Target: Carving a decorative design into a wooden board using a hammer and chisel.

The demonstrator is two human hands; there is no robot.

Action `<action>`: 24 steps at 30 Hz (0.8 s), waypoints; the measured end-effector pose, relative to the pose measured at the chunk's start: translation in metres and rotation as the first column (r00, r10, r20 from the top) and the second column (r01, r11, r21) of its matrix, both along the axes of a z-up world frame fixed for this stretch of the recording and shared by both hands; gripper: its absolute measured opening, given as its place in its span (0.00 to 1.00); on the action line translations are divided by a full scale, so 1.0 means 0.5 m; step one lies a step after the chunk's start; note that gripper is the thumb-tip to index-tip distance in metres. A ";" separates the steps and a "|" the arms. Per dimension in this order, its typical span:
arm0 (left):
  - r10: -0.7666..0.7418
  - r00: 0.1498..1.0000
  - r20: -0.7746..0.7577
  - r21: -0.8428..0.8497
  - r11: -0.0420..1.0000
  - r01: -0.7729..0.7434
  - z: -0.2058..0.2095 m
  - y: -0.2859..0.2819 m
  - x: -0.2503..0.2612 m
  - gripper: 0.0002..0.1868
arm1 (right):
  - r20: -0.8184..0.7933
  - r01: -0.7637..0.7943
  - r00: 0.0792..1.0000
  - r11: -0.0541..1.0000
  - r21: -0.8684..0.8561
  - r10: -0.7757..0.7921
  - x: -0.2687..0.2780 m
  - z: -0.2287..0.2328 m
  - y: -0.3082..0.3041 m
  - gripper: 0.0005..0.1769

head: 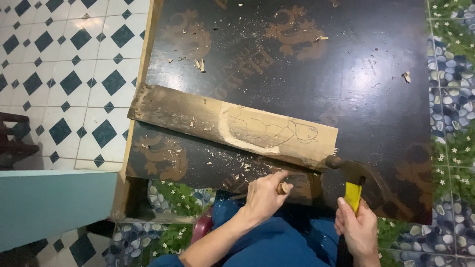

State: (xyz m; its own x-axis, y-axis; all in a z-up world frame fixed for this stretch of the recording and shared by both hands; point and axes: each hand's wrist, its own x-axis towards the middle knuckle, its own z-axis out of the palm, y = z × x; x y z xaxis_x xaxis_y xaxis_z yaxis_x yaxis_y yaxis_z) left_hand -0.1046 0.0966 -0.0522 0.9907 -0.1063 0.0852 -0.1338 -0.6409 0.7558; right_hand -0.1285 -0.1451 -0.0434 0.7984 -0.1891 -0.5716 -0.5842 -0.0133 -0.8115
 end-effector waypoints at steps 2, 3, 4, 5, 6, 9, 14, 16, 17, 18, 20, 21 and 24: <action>0.094 0.989 -0.119 0.010 0.996 -0.093 0.003 0.008 0.009 0.18 | 0.002 0.021 1.000 1.000 -0.018 -0.021 0.005 0.012 0.006 0.11; 0.095 0.989 -0.113 0.002 0.995 -0.096 0.016 0.043 0.024 0.18 | 0.009 0.019 1.000 1.000 -0.025 -0.019 0.005 0.009 0.004 0.11; 0.293 0.928 -0.232 0.050 0.956 -0.289 0.027 0.076 0.039 0.20 | -0.004 0.032 0.999 0.999 -0.017 -0.032 0.010 0.008 -0.001 0.09; 0.473 0.813 -0.339 0.119 0.879 -0.462 0.038 0.111 0.053 0.22 | -0.017 0.045 0.999 0.999 -0.009 -0.045 0.013 0.007 -0.004 0.08; 0.479 0.811 -0.337 0.104 0.875 -0.474 0.054 0.148 0.063 0.22 | -0.007 0.033 0.999 0.999 -0.020 -0.033 0.028 0.003 -0.010 0.08; 0.731 0.569 -0.378 0.111 0.645 -0.756 0.095 0.247 0.082 0.46 | 0.124 0.027 0.992 0.999 -0.027 -0.024 0.084 0.024 -0.017 0.11; 0.676 0.538 -0.503 0.082 0.657 -0.749 0.082 0.292 0.092 0.52 | 0.293 -0.091 0.891 0.769 -0.632 0.346 0.234 0.004 -0.039 0.13; 0.702 0.555 -0.446 0.037 0.635 -0.772 0.044 0.284 0.096 0.52 | 0.344 -0.083 0.857 0.761 -0.643 0.384 0.279 0.033 0.001 0.12; 0.725 0.574 -0.380 0.006 0.623 -0.782 0.026 0.280 0.099 0.53 | 0.392 -0.069 0.827 0.764 -0.641 0.404 0.301 0.046 0.022 0.13; 0.727 0.567 -0.386 -0.004 0.613 -0.790 0.019 0.280 0.103 0.53 | 0.391 -0.076 0.820 0.756 -0.650 0.418 0.318 0.027 0.026 0.13; 0.753 0.550 -0.361 0.035 0.600 -0.799 0.006 0.278 0.113 0.56 | 0.318 -0.173 0.846 0.784 -0.596 0.428 0.354 -0.012 0.031 0.13; 0.755 0.544 -0.367 0.025 0.592 -0.805 0.008 0.275 0.116 0.56 | 0.317 -0.178 0.840 0.776 -0.605 0.440 0.345 -0.003 0.039 0.13; 0.756 0.538 -0.373 0.002 0.581 -0.814 0.030 0.280 0.125 0.58 | 0.212 -0.223 0.854 0.704 -0.674 0.474 0.321 0.001 0.056 0.16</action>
